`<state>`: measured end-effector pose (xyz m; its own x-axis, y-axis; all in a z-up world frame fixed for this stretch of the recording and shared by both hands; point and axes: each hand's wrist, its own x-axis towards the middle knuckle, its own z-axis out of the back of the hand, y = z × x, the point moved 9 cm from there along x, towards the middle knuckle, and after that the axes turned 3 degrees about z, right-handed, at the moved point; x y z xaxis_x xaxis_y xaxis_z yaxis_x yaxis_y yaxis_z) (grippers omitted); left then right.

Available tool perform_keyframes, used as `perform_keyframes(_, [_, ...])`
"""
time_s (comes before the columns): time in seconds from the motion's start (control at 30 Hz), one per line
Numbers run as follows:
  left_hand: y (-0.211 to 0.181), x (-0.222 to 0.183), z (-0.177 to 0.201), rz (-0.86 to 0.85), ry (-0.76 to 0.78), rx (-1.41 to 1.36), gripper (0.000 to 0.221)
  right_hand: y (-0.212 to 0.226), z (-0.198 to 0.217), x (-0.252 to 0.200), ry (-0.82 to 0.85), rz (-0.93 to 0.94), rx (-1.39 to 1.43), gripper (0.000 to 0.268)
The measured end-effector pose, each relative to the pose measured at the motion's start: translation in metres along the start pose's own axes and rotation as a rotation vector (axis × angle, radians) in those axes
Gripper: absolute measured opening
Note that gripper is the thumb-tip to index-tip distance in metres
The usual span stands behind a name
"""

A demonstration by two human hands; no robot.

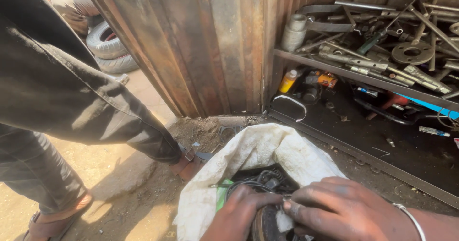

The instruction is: Cleaning and inspecting a piston and other engine components inside a service bay.

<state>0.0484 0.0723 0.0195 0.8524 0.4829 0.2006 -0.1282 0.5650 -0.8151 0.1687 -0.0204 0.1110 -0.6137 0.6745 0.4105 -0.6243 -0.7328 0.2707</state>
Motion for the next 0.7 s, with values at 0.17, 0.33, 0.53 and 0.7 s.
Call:
perform_keyframes(0.17, [0.008,0.002,-0.010,-0.039,0.084,-0.076,0.044,0.005,0.008,0.008,-0.014,0.027,-0.009,0.040])
perform_keyframes(0.33, [0.024,-0.004,-0.035,-0.127,0.238,-0.085,0.039,0.014,0.027,0.019,-0.036,0.081,0.023,0.031])
perform_keyframes(0.53, [-0.036,0.010,0.008,-0.155,0.048,-0.220,0.053,0.022,0.052,0.031,-0.067,0.079,0.005,0.036])
perform_keyframes(0.7, [0.034,0.005,-0.017,0.345,0.057,-0.920,0.039,0.018,0.054,0.022,-0.054,0.015,0.073,0.038])
